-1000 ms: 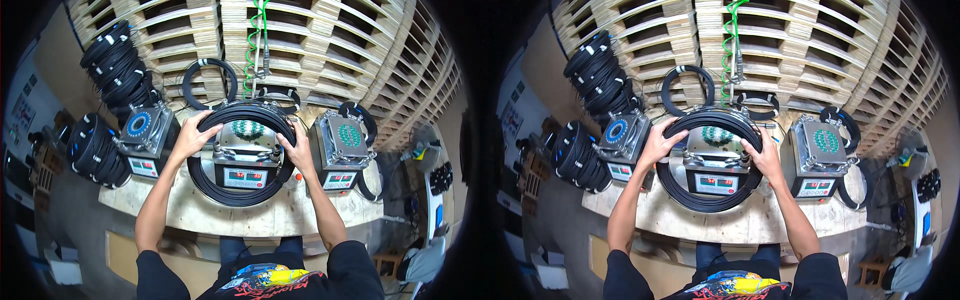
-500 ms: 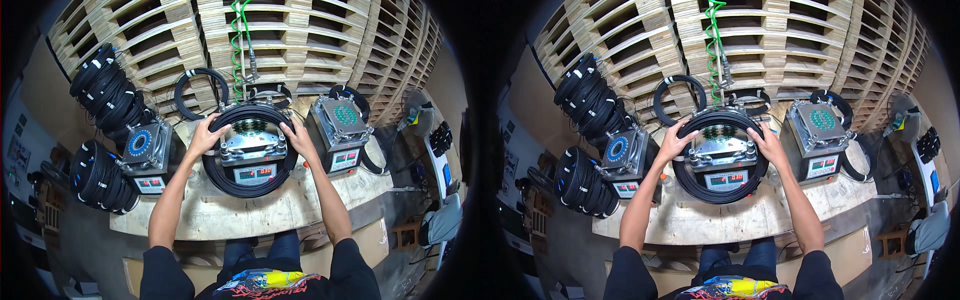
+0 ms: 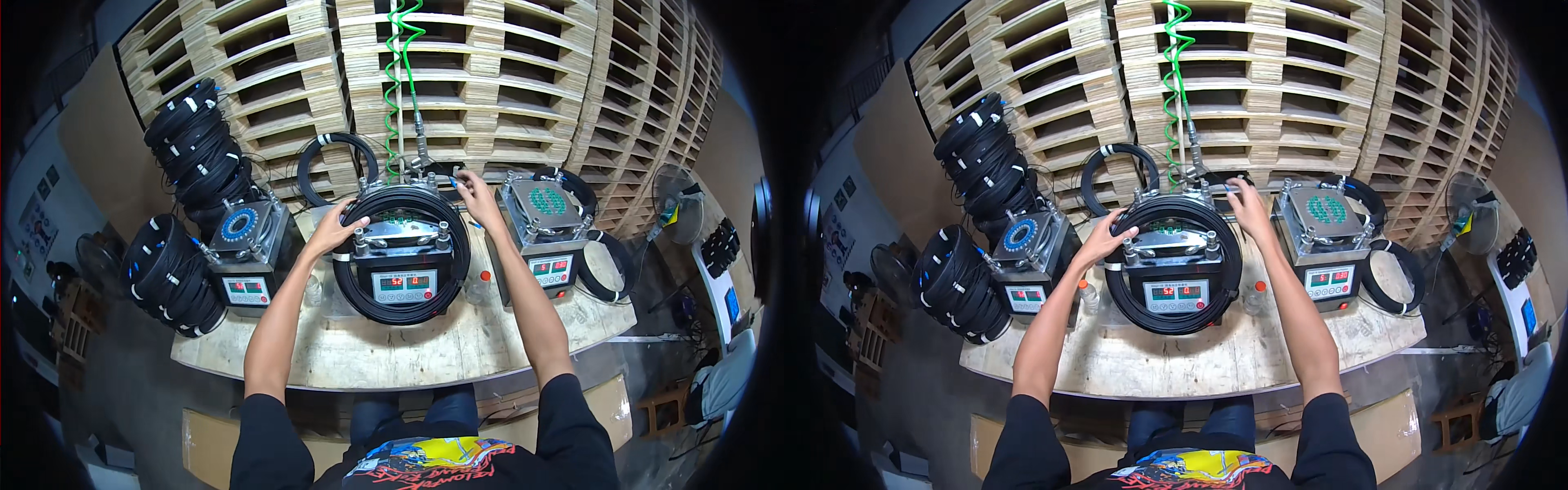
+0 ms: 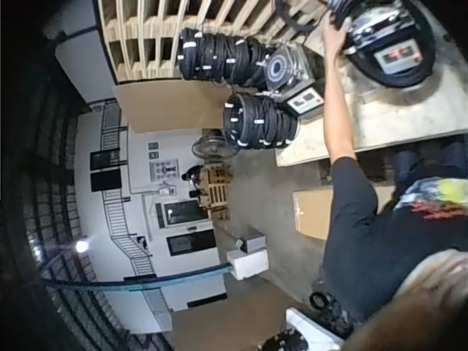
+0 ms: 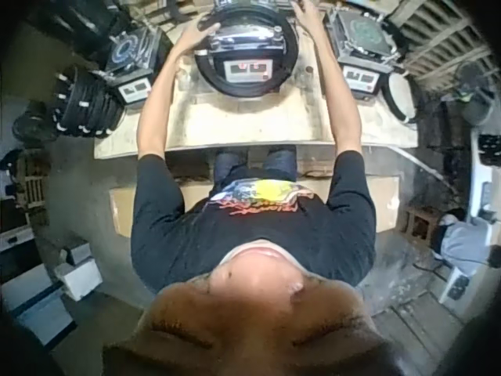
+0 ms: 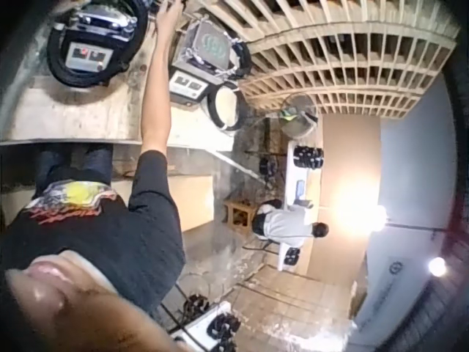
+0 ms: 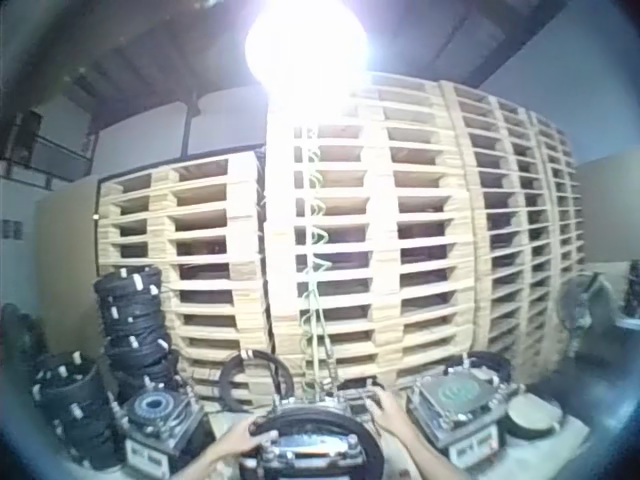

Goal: The person handles a coiled black cable, connecting its ends to a testing machine on a workbench. They operate the machine's controls and observe the digital display. The person then opens the machine's lid, sprays a liquid onto a purple circular component, and closes the lid. Finally, they move the cable coil to a different machine.

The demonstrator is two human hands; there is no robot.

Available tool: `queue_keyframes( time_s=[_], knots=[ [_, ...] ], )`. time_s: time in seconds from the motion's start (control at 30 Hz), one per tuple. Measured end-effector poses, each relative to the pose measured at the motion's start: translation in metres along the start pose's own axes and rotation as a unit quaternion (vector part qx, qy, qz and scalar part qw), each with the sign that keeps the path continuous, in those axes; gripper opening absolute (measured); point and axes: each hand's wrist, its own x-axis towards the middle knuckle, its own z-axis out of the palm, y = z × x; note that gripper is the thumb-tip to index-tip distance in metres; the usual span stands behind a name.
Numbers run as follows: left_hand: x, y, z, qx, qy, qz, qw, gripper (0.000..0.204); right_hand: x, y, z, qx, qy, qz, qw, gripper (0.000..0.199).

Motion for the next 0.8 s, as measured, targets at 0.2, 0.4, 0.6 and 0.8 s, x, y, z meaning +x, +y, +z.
queue_keyframes(
  time_s=[0.2, 0.4, 0.6, 0.8],
  knots=[
    [0.003, -0.004, -0.003, -0.071, -0.069, -0.062, 0.993, 0.087, 0.049, 0.004, 0.026, -0.067, -0.001, -0.124, 0.99, 0.053],
    [0.016, 0.002, -0.033, -0.119, -0.106, -0.047, 0.986, 0.056, 0.07, -0.014, 0.05, -0.044, -0.104, -0.137, 0.984, 0.041],
    [0.018, 0.032, -0.052, -0.05, -0.071, -0.053, 0.995, 0.04, 0.047, -0.06, 0.055, 0.025, -0.204, -0.066, 0.976, 0.044],
    [0.029, 0.052, -0.048, -0.096, -0.076, -0.064, 0.99, 0.036, 0.052, -0.107, 0.071, -0.006, -0.221, -0.125, 0.967, 0.045]
  ],
)
